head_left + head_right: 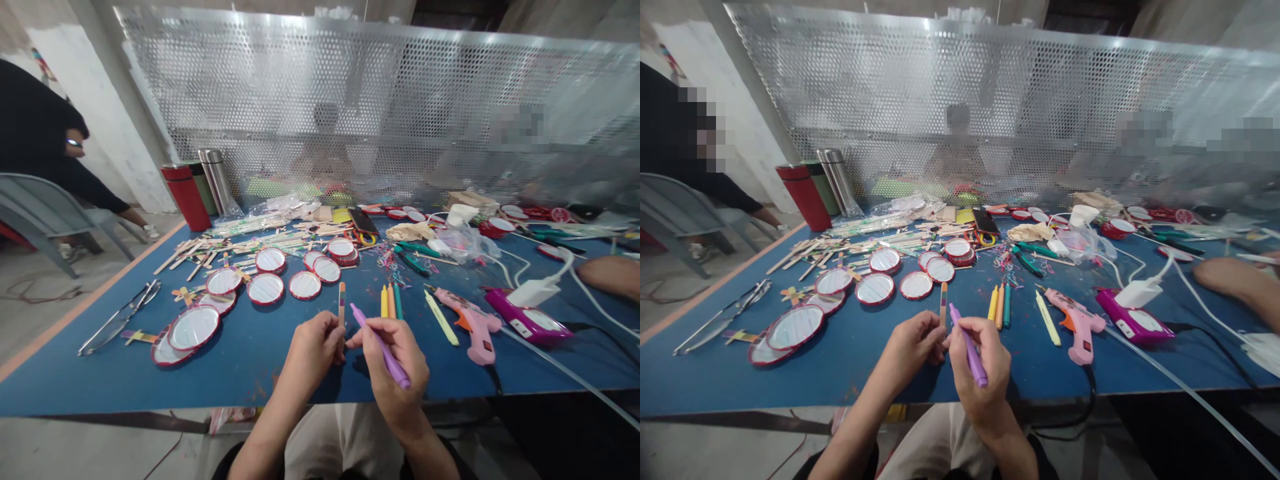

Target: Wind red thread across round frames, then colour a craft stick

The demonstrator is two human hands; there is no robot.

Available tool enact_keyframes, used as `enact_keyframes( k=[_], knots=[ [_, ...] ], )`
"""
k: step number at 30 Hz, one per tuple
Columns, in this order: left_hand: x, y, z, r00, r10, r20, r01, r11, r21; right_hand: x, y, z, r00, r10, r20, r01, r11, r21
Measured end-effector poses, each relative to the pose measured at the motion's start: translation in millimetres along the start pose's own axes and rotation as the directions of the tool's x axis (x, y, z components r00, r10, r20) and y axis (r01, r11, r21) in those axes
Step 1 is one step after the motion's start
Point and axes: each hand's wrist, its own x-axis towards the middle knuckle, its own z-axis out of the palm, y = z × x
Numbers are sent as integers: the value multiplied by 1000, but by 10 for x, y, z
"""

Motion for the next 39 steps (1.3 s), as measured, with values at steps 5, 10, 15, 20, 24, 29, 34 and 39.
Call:
enact_keyframes(
  k=[5, 10, 15, 20, 24, 29, 34, 39],
  knots=[
    [0, -2, 1, 1000, 19, 5, -19, 1000, 2, -9, 6, -14, 1000, -19, -2, 19, 999, -27],
    [5, 0, -3, 999, 48, 11, -48, 999, 10, 5, 44, -17, 997, -59, 45, 63, 995, -78],
    [12, 8, -8, 999, 38, 32, -37, 999, -32, 13, 28, -3, 998, 0, 63, 4, 998, -56],
    [3, 35, -9, 1000, -2, 30, 3, 1000, -26, 11, 22, -5, 998, 3, 68, -1, 999, -38],
    [-3, 35, -10, 1000, -8, 18, 9, 1000, -26, 20, 31, -6, 997, -1, 83, 4, 999, -38],
    [-4, 16, -4, 1000, 12, 4, -12, 1000, -16, 31, 32, 1, 996, -3, 90, 7, 999, -46],
    [-4, 13, -5, 1000, 18, 6, -18, 1000, -9, 30, 19, 3, 995, -5, 99, 10, 999, -43],
    [-9, 21, -11, 1000, 27, 5, -27, 1000, 1, 28, 14, 4, 994, 6, 107, -1, 999, -45]
  ],
)
